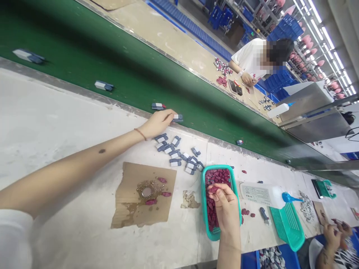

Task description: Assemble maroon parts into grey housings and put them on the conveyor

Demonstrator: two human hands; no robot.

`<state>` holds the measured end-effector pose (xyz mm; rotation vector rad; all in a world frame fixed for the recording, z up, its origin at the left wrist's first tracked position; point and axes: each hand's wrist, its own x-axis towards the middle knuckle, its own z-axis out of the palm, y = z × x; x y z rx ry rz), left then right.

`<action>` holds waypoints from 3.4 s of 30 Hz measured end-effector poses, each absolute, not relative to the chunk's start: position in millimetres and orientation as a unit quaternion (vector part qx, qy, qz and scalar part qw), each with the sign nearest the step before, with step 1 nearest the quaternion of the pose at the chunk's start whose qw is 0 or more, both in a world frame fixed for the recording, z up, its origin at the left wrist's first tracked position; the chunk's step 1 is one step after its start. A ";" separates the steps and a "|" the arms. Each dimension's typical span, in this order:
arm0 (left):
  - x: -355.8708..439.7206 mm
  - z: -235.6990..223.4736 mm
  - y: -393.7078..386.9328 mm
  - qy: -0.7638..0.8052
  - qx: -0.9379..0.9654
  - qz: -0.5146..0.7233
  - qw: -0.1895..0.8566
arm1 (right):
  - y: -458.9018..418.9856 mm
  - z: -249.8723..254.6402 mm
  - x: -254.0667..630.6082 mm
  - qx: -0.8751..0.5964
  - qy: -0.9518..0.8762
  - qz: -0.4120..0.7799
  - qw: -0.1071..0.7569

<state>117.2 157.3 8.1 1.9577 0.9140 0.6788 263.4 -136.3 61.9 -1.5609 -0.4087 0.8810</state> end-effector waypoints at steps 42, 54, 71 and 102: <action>-22.8 10.2 18.0 0.355 0.322 0.185 0.858 | -75.2 19.7 155.4 -0.720 -0.528 0.315 0.322; -21.9 16.4 11.5 0.311 0.366 0.138 0.866 | -75.3 40.6 142.6 -0.638 -0.374 0.386 0.552; -20.3 13.2 4.9 0.272 0.426 0.137 0.852 | -75.0 33.3 131.7 -0.628 -0.460 0.369 0.507; 62.3 23.0 158.9 0.320 0.859 0.236 0.323 | -111.0 38.7 173.6 -0.720 -0.321 0.307 0.533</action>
